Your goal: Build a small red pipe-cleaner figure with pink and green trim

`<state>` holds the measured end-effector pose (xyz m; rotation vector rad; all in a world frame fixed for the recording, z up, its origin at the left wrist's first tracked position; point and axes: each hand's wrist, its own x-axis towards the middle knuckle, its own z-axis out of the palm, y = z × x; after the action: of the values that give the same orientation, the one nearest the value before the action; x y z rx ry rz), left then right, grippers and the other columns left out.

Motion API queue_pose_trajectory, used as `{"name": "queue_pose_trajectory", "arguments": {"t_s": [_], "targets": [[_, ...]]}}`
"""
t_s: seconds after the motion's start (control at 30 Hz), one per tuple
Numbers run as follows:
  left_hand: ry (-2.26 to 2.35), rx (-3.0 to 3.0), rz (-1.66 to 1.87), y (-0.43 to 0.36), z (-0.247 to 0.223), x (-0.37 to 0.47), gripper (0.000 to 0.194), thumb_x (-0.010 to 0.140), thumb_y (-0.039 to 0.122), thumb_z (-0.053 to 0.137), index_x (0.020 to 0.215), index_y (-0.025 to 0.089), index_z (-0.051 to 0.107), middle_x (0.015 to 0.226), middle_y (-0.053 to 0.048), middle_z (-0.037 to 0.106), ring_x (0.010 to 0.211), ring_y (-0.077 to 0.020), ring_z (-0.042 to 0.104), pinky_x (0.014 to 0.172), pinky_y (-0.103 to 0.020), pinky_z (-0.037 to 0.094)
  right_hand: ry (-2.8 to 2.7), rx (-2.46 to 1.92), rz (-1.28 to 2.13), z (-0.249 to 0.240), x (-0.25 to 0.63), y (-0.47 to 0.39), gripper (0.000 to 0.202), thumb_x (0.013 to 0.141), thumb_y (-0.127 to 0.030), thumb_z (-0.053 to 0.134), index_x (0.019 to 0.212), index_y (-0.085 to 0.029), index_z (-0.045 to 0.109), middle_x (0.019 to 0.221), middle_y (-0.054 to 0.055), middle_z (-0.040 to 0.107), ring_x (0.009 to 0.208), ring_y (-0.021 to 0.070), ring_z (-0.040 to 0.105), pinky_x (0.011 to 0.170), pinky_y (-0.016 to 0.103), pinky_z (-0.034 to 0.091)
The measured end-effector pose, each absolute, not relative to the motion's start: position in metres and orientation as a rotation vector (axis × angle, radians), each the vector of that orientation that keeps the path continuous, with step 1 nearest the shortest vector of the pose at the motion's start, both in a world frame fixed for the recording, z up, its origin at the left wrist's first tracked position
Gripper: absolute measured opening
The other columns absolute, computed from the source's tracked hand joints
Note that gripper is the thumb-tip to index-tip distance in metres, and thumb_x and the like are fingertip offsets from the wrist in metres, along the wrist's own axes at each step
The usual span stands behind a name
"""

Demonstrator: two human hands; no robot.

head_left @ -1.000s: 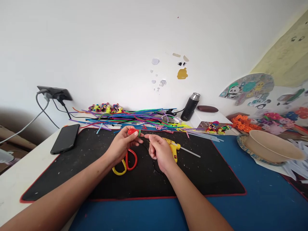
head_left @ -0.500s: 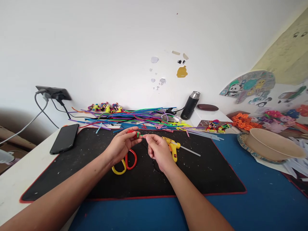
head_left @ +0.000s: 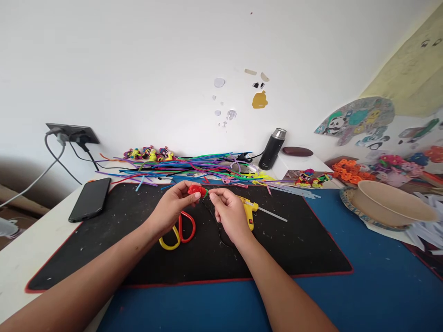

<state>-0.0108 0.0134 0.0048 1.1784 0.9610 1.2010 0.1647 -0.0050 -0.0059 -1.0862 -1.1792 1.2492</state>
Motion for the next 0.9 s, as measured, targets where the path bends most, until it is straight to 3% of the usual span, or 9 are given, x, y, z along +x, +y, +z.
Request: {"name": "queue_pose_trajectory", "arguments": {"t_s": [0.27, 0.5, 0.9], "targets": [[1.003, 1.282, 1.143, 0.0096, 0.0092, -0.0096, 0.042, 0.072, 0.048, 0.09, 0.094, 0.018, 0.072, 0.091, -0.004, 0.07, 0.076, -0.0167, 0.06, 0.068, -0.028, 0.05, -1.323, -1.159, 1.089, -0.0091, 0.1656, -0.0059, 0.023, 0.091, -0.043, 0.068, 0.103, -0.023, 0.071, 0.056, -0.007, 0.049, 0.047, 0.0133, 0.046, 0.048, 0.027, 0.036], [1.038, 1.295, 1.116, 0.0085, 0.0118, -0.0082, 0.045, 0.068, 0.049, 0.092, 0.09, 0.018, 0.068, 0.085, -0.002, 0.068, 0.07, -0.0153, 0.058, 0.063, -0.028, 0.049, -1.433, -1.193, 0.917, -0.0117, 0.1655, -0.0066, 0.016, 0.092, -0.04, 0.067, 0.098, -0.025, 0.07, 0.057, -0.006, 0.046, 0.053, 0.0154, 0.043, 0.053, 0.029, 0.031], [1.052, 1.304, 1.126, 0.0092, 0.0103, -0.0086, 0.044, 0.07, 0.05, 0.091, 0.09, 0.018, 0.068, 0.084, -0.002, 0.067, 0.073, -0.0166, 0.06, 0.066, -0.029, 0.05, -1.423, -1.149, 0.981, -0.0096, 0.1637, -0.0081, 0.014, 0.093, -0.037, 0.064, 0.087, -0.025, 0.06, 0.058, -0.006, 0.047, 0.052, 0.0143, 0.04, 0.053, 0.028, 0.028]]}}
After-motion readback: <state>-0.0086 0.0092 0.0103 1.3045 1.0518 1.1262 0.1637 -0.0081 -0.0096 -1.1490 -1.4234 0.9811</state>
